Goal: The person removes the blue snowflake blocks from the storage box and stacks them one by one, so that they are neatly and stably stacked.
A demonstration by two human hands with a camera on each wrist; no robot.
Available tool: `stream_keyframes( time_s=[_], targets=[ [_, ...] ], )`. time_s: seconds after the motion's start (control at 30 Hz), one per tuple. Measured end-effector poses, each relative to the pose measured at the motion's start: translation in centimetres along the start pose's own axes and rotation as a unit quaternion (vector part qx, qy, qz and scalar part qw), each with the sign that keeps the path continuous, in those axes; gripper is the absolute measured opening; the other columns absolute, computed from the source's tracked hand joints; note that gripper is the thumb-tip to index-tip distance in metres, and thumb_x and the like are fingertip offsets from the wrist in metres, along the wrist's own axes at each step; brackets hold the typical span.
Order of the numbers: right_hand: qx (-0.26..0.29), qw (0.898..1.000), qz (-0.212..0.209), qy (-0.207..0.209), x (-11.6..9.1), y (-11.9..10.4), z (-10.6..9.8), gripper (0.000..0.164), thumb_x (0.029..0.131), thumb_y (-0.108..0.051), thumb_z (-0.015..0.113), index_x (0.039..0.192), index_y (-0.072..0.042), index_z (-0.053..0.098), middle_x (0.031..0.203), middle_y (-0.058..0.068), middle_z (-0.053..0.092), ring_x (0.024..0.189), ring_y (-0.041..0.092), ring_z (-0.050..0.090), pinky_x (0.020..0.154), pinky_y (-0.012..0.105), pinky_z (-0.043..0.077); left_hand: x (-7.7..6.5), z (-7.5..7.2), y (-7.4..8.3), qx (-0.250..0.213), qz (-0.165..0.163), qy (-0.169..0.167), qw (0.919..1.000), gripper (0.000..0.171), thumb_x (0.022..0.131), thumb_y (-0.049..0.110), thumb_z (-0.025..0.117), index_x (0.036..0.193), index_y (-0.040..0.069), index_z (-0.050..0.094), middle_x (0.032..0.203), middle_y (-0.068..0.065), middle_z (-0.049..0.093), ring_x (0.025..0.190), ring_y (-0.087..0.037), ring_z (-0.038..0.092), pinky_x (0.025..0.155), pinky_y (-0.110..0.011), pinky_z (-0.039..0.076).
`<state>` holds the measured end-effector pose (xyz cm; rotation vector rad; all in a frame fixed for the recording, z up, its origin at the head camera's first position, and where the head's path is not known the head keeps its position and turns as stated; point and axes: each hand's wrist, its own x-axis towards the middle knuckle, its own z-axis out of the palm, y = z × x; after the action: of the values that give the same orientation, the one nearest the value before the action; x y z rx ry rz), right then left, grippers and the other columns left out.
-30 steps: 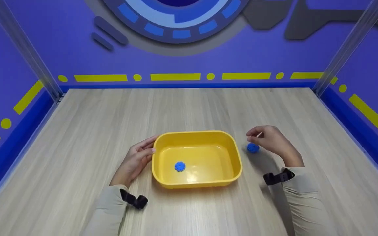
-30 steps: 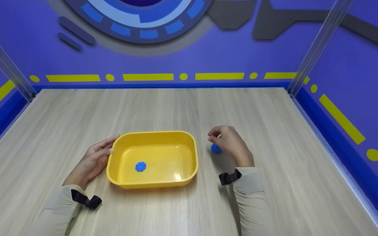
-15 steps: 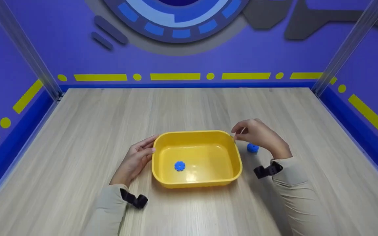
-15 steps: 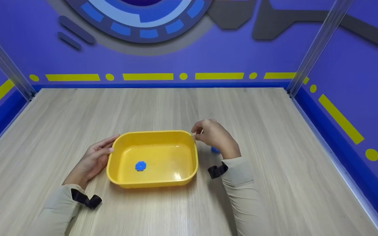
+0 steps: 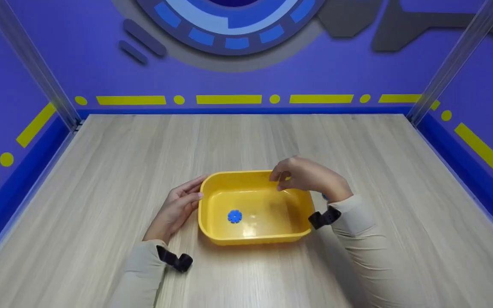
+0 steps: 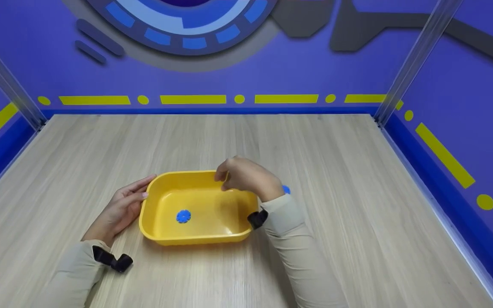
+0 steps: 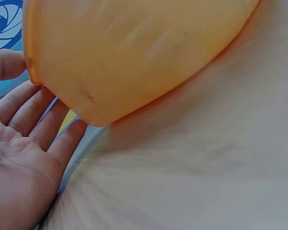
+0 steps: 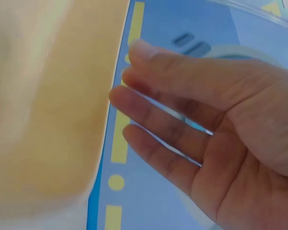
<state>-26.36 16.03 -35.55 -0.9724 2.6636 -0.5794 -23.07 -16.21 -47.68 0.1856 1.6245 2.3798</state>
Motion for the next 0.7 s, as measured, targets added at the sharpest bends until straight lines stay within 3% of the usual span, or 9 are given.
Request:
stream_keyframes(
  time_s=[0.33, 0.7],
  targets=[
    [0.000, 0.997, -0.040, -0.067, 3.1, -1.7, 2.1, 0.027, 0.082, -0.009, 0.074, 0.109, -0.004, 0.072, 0.105, 0.010, 0.073, 0.092, 0.020, 0.067, 0.083, 0.031, 0.057, 0.1, -0.1, -0.1, 0.010, 0.001, -0.006, 0.9999, 0.062, 0.089, -0.002, 0.056, 0.146, -0.007, 0.031, 0.151, -0.021, 0.036, 0.122, -0.014, 0.056, 0.100, -0.028, 0.050],
    [0.024, 0.990, -0.011, -0.135, 5.5, -2.9, 4.3, 0.027, 0.082, -0.009, 0.075, 0.108, -0.008, 0.073, 0.105, 0.005, 0.073, 0.091, 0.017, 0.067, 0.083, 0.029, 0.057, 0.1, 0.0, 0.0, 0.006, -0.001, -0.001, 1.0000, 0.061, 0.090, -0.002, 0.056, 0.146, -0.006, 0.032, 0.151, -0.021, 0.036, 0.123, -0.014, 0.055, 0.101, -0.029, 0.049]
  ],
)
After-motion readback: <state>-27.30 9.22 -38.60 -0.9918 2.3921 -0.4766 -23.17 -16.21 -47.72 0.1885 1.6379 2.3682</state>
